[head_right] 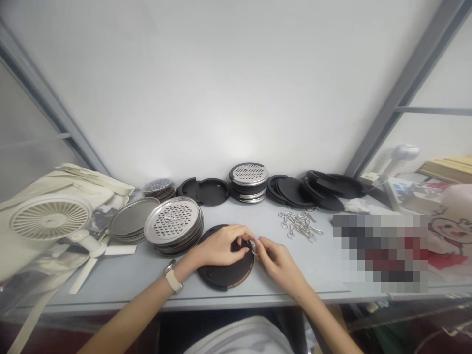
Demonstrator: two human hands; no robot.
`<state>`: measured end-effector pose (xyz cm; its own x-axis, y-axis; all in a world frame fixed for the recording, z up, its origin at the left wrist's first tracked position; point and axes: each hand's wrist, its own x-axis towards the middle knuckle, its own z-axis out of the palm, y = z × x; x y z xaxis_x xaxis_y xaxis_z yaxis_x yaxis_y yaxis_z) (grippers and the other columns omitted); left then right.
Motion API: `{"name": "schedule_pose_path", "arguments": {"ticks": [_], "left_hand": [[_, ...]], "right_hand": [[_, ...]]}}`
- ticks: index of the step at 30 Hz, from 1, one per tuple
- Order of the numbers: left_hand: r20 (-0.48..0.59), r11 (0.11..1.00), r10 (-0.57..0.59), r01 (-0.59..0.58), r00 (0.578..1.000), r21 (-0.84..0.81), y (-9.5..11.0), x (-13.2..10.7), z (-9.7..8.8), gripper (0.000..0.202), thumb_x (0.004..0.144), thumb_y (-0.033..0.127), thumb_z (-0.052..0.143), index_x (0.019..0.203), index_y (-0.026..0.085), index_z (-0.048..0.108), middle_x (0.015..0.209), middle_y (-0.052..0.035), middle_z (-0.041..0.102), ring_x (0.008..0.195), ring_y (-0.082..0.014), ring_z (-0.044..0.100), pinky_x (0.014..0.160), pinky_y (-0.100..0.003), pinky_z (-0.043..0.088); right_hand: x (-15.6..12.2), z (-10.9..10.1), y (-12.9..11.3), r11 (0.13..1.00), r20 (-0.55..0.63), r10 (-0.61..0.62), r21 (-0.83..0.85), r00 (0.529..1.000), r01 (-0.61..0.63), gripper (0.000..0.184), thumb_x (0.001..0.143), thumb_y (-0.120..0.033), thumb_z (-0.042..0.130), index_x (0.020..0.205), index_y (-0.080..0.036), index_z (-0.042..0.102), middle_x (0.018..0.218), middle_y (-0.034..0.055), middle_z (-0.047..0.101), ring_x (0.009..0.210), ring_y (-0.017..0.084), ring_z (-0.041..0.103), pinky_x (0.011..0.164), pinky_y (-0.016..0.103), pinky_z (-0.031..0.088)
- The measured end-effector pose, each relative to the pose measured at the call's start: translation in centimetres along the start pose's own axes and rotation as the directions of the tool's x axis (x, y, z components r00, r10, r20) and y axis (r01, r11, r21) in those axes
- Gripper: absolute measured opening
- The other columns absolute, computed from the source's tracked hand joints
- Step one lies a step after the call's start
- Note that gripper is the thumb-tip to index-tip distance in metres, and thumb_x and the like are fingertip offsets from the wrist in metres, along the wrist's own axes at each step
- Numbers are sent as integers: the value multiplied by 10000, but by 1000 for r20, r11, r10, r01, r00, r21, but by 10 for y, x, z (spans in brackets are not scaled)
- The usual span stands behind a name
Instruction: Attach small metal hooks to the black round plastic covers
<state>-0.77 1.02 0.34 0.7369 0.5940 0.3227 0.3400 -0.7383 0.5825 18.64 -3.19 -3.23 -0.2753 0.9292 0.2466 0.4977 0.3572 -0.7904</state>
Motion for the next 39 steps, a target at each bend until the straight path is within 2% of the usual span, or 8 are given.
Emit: {"name": "schedule_pose_path", "arguments": {"ticks": [7, 11, 23, 39], "left_hand": [[-10, 1000, -1, 1, 1000, 13, 0, 0, 0, 239, 788, 111, 580, 1015, 185, 554, 939, -26, 585, 791, -148, 557, 778, -269, 463], [0, 1000, 7, -7, 1000, 14, 0, 1, 0, 234, 783, 93, 573, 999, 183, 561, 926, -22, 586, 772, -142, 556, 768, -263, 461], [-45, 999, 13, -11, 999, 53, 2, -2, -1, 251, 816, 142, 568, 1062, 188, 543, 977, -39, 569, 853, -167, 568, 767, -261, 468], [-45, 998, 33, -31, 998, 54, -2, -2, 0, 237, 803, 137, 583, 1031, 186, 541, 951, -27, 581, 838, -158, 565, 767, -247, 460]], "right_hand": [[1, 0, -4, 999, 129, -26, -15, 991, 29, 434, 986, -457, 327, 659, -195, 439, 597, -31, 433, 568, 132, 409, 544, 241, 349], [0, 1, -3, 999, 160, -37, -14, 986, 39, 429, 989, -442, 332, 660, -191, 447, 610, -25, 451, 586, 136, 424, 555, 242, 355], [1, 5, 4, 1000, 73, 13, 5, 997, -13, 391, 975, -432, 386, 662, -200, 406, 614, -44, 377, 584, 125, 364, 548, 233, 322], [0, 4, 1, 998, 120, 11, 59, 993, -18, 365, 979, -437, 377, 702, -202, 401, 641, -48, 336, 598, 125, 328, 555, 243, 292]]}}
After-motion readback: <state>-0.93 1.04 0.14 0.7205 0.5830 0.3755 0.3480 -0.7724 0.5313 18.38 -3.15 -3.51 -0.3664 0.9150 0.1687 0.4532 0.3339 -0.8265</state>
